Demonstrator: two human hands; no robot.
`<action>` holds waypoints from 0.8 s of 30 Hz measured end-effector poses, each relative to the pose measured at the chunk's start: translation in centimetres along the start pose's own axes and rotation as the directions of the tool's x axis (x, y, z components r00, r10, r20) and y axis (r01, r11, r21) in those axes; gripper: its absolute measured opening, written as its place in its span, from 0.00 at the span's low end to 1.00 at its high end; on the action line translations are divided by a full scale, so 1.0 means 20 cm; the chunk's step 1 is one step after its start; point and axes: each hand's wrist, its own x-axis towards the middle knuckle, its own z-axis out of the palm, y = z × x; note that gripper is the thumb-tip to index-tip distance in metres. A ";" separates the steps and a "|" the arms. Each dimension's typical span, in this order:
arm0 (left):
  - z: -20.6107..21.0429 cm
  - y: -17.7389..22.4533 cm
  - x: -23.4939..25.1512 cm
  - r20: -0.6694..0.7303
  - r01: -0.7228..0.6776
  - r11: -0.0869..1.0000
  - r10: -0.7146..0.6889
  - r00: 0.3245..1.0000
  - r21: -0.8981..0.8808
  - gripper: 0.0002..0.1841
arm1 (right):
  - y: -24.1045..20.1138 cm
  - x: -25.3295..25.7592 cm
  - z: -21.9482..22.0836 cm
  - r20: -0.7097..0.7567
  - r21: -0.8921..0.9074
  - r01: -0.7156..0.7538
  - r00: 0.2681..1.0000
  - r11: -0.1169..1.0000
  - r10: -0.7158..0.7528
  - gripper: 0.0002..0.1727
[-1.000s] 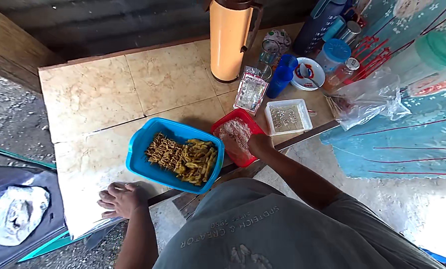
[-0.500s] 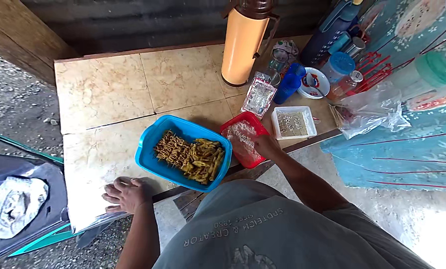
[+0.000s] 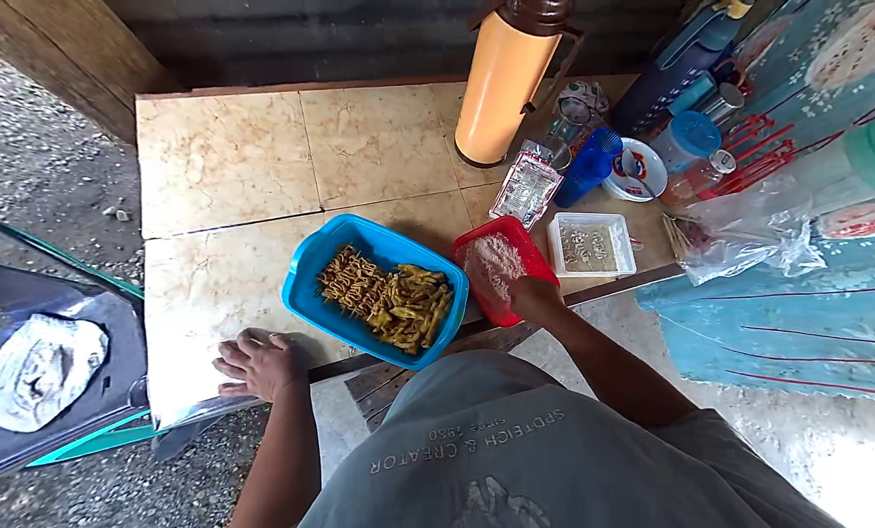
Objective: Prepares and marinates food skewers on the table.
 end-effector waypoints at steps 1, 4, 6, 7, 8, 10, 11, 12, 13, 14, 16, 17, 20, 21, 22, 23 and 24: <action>0.00 0.00 0.00 0.007 -0.001 1.000 0.001 1.000 0.003 0.30 | 0.02 -0.04 -0.02 -0.020 -0.016 0.001 1.000 1.000 -0.001 0.16; 0.01 -0.01 0.00 0.007 0.000 1.000 0.000 1.000 0.008 0.30 | 0.12 -0.06 -0.06 -0.179 -0.020 -0.066 0.982 0.998 0.062 0.15; 0.00 -0.01 0.00 0.004 -0.010 1.000 0.010 1.000 -0.003 0.31 | 0.15 0.01 -0.04 -0.318 -0.025 -0.083 0.945 0.996 0.071 0.14; 0.00 -0.01 0.00 0.005 -0.012 1.000 0.012 1.000 -0.004 0.31 | 0.14 0.05 -0.02 -0.363 -0.025 -0.066 0.930 0.998 0.052 0.14; 0.00 -0.01 0.00 0.004 -0.013 1.000 0.013 1.000 0.000 0.30 | 0.13 0.09 0.01 -0.385 -0.031 -0.032 0.923 0.999 0.018 0.13; 0.00 -0.01 0.00 0.000 -0.015 1.000 0.015 1.000 0.005 0.30 | 0.08 0.14 0.08 -0.351 -0.063 0.052 0.934 0.997 -0.071 0.13; 0.01 -0.01 0.00 -0.002 -0.016 1.000 0.016 1.000 0.006 0.30 | 0.05 0.13 0.10 -0.299 -0.083 0.081 0.949 0.993 -0.103 0.13; 0.00 -0.01 0.00 0.000 -0.015 1.000 0.015 1.000 0.007 0.30 | 0.02 0.11 0.11 -0.238 -0.097 0.102 0.963 0.990 -0.122 0.14; 0.00 -0.01 0.00 0.003 -0.016 1.000 0.016 1.000 0.005 0.30 | 0.00 0.10 0.12 -0.205 -0.123 0.115 0.969 0.986 -0.138 0.15; 0.01 -0.01 0.00 0.005 -0.014 1.000 0.014 1.000 0.006 0.30 | -0.01 0.08 0.12 -0.172 -0.140 0.126 0.974 0.982 -0.149 0.14; 0.01 -0.02 0.00 0.004 -0.015 1.000 0.015 1.000 0.007 0.30 | -0.01 0.04 0.12 -0.102 -0.177 0.148 0.981 0.973 -0.168 0.13; 0.01 -0.02 0.00 0.002 -0.017 1.000 0.017 1.000 0.009 0.30 | 0.00 0.02 0.11 -0.071 -0.193 0.159 0.982 0.968 -0.176 0.13; 0.02 -0.02 0.01 -0.012 -0.013 1.000 0.013 1.000 0.001 0.30 | 0.03 -0.01 0.09 0.003 -0.218 0.187 0.982 0.958 -0.191 0.13; 0.02 -0.02 0.01 -0.006 -0.012 1.000 0.012 1.000 0.006 0.30 | 0.03 0.00 0.10 0.005 -0.217 0.187 0.982 0.958 -0.190 0.13; 0.02 -0.01 0.01 0.002 -0.011 1.000 0.010 1.000 0.010 0.31 | 0.02 0.02 0.11 -0.005 -0.210 0.188 0.981 0.959 -0.193 0.13; 0.02 -0.01 0.00 0.005 -0.011 1.000 0.011 1.000 0.014 0.31 | 0.00 0.03 0.12 -0.017 -0.202 0.195 0.979 0.960 -0.203 0.12; 0.02 -0.01 0.00 0.007 -0.010 1.000 0.010 1.000 0.017 0.31 | -0.01 0.04 0.13 -0.027 -0.206 0.208 0.976 0.956 -0.218 0.12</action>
